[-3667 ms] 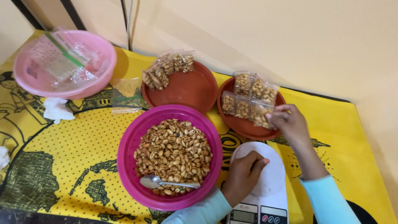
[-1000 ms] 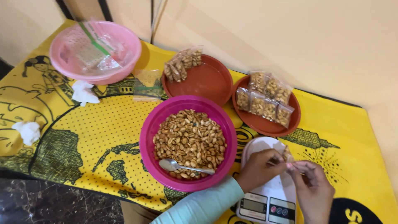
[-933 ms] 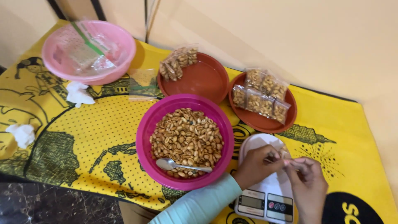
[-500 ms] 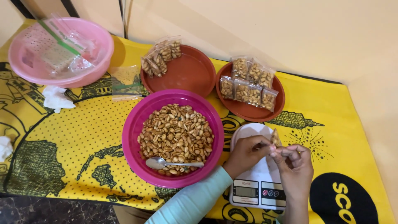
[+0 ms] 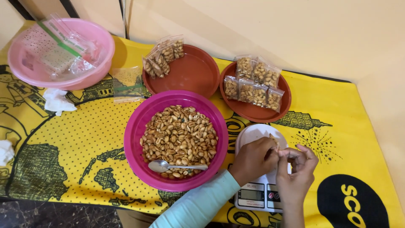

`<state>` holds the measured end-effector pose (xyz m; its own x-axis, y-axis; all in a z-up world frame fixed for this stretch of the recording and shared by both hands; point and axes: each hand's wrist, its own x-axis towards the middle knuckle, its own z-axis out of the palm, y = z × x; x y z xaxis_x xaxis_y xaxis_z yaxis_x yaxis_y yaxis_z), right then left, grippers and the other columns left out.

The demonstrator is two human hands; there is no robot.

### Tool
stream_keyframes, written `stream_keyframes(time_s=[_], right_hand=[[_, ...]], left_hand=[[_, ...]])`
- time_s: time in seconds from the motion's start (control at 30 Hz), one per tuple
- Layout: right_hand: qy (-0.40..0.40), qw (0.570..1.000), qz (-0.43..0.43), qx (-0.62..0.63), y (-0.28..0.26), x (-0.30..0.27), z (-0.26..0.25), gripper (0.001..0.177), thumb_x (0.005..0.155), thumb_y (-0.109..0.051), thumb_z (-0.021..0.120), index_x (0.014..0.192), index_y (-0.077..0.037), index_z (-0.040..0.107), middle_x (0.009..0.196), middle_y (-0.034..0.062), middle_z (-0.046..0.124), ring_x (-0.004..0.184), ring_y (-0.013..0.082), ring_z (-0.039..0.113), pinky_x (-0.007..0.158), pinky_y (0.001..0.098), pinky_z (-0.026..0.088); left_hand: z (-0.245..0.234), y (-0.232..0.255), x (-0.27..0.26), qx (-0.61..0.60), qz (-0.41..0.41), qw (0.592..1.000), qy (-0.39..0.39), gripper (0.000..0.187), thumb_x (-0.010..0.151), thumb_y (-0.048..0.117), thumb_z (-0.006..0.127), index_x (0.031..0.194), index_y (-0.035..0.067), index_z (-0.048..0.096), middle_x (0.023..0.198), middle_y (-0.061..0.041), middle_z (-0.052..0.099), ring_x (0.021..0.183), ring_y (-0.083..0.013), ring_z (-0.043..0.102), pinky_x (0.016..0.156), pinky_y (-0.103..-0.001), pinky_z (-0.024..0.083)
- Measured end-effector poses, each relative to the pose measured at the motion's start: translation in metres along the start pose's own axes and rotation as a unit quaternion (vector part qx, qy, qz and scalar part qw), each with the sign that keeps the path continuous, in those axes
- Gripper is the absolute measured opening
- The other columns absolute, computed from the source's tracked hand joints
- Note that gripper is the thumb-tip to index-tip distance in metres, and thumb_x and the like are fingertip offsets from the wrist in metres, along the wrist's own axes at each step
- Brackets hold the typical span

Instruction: Scooping peanuts from a bowl into small plastic bags and weighing them on a digital scale for packaging.

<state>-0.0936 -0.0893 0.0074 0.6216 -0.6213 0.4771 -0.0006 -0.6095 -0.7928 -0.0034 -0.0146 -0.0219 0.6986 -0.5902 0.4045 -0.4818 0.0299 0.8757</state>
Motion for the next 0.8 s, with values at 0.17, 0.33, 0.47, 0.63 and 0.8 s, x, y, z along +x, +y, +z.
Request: stream_keyframes(time_s=[0.17,0.33,0.47,0.63,0.8], right_hand=[[0.065,0.996,-0.028,-0.053,0.007,0.004,0.002,0.038,0.103,0.005,0.068,0.133,0.002,0.044,0.109,0.0164,0.067,0.1,0.0247,0.067,0.094,0.0348,0.053],[0.059,0.996,-0.021,-0.062,-0.002,0.01,-0.008,0.033,0.106,-0.001,0.071,0.128,0.001,0.046,0.11,0.0163,0.068,0.102,0.0216,0.068,0.081,0.0292,0.053],[0.05,0.999,0.015,-0.015,-0.011,0.01,-0.016,0.03,0.106,0.002,0.071,0.125,-0.001,0.048,0.11,0.0164,0.068,0.102,0.0198,0.07,0.077,0.0245,0.054],[0.07,0.997,0.037,-0.003,-0.012,0.01,-0.022,0.025,0.106,0.006,0.07,0.122,-0.004,0.055,0.111,0.0108,0.068,0.105,0.0141,0.068,0.09,0.0221,0.053],[0.07,0.994,0.076,0.016,-0.025,0.01,-0.025,0.008,0.114,0.0,0.064,0.119,-0.005,0.06,0.104,0.0105,0.069,0.095,0.0146,0.069,0.089,0.0254,0.057]], left_hand=[[0.005,0.008,-0.004,0.065,0.073,0.993,0.068,0.022,0.093,0.01,0.059,0.079,0.012,0.041,0.074,-0.005,0.051,0.065,-0.0263,0.051,0.046,-0.042,0.032],[-0.01,0.015,-0.001,0.044,0.141,0.98,0.131,0.01,0.097,0.011,0.062,0.101,0.002,0.059,0.099,-0.016,0.063,0.095,-0.0348,0.061,0.08,-0.045,0.051],[-0.014,0.014,0.001,0.032,0.153,0.987,0.041,0.053,0.091,0.026,0.061,0.137,0.001,0.052,0.136,-0.016,0.056,0.133,-0.0347,0.052,0.12,-0.053,0.037],[-0.004,0.004,0.0,0.01,0.17,0.985,0.012,0.048,0.095,0.024,0.066,0.135,-0.001,0.053,0.119,-0.016,0.062,0.115,-0.0359,0.059,0.118,-0.054,0.042],[-0.007,0.009,-0.001,0.012,0.086,0.996,-0.029,0.052,0.093,0.037,0.068,0.133,0.005,0.058,0.12,-0.014,0.064,0.114,-0.0321,0.061,0.084,-0.043,0.053]])
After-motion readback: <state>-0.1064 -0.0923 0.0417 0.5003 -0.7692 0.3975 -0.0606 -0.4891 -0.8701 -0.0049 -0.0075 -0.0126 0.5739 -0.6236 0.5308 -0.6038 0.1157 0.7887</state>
